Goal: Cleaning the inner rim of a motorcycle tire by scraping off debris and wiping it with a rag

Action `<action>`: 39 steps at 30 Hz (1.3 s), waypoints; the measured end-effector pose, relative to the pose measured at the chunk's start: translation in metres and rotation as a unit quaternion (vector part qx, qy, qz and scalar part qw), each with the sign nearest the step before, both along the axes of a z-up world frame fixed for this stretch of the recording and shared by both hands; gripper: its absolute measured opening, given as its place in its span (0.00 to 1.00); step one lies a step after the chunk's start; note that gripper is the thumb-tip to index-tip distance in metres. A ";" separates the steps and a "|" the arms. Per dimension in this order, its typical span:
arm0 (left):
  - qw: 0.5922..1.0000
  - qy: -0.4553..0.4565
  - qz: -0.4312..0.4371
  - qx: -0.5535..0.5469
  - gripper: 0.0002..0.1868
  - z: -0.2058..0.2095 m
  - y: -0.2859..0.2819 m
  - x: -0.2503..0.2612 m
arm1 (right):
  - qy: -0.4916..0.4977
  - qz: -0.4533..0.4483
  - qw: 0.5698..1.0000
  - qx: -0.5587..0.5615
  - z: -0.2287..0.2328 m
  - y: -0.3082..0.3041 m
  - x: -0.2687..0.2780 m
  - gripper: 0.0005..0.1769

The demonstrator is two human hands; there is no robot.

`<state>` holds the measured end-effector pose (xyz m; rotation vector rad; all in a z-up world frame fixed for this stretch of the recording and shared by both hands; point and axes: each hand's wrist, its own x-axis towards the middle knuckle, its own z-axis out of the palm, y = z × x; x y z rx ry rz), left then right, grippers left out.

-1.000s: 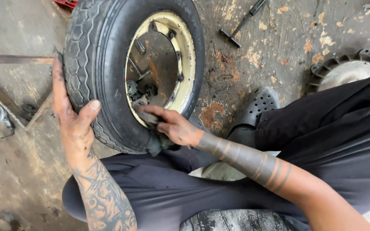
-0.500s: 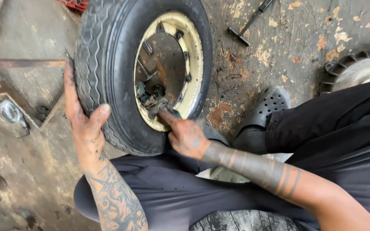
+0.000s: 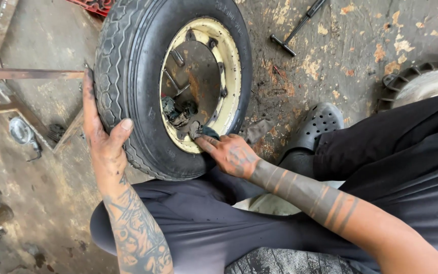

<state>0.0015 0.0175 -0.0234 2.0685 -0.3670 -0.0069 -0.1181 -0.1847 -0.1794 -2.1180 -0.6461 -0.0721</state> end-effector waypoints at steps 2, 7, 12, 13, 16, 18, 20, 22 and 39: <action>1.000 -0.005 0.007 0.013 0.47 0.000 0.000 -0.004 | 0.072 -0.015 0.996 0.052 -0.015 0.014 -0.011 0.33; 1.000 0.000 -0.004 0.014 0.48 0.002 -0.002 -0.004 | 0.269 -0.068 0.910 0.307 0.014 0.030 -0.011 0.39; 1.000 -0.004 -0.006 0.002 0.46 0.004 -0.011 -0.001 | 0.254 0.007 0.938 0.235 0.015 0.015 0.006 0.38; 1.000 -0.005 -0.004 0.002 0.46 0.002 -0.010 0.000 | 0.254 0.010 0.938 0.235 -0.004 0.014 0.003 0.38; 1.000 -0.011 -0.004 0.016 0.48 -0.001 0.000 -0.003 | 0.112 0.010 0.992 0.053 -0.029 0.013 -0.006 0.34; 1.000 -0.008 0.010 0.019 0.47 -0.003 0.007 -0.005 | 0.040 -0.020 0.999 0.013 -0.009 0.009 -0.007 0.31; 0.999 -0.012 0.012 0.035 0.47 0.000 0.004 -0.006 | 0.123 -0.027 0.989 0.081 -0.014 0.020 -0.011 0.34; 0.999 -0.019 0.010 0.047 0.48 0.002 -0.003 -0.004 | 0.200 -0.038 0.968 0.145 -0.005 0.025 -0.007 0.37; 0.999 0.004 -0.002 0.040 0.47 0.007 0.002 -0.003 | 0.081 -0.009 0.986 0.143 -0.015 0.015 -0.007 0.32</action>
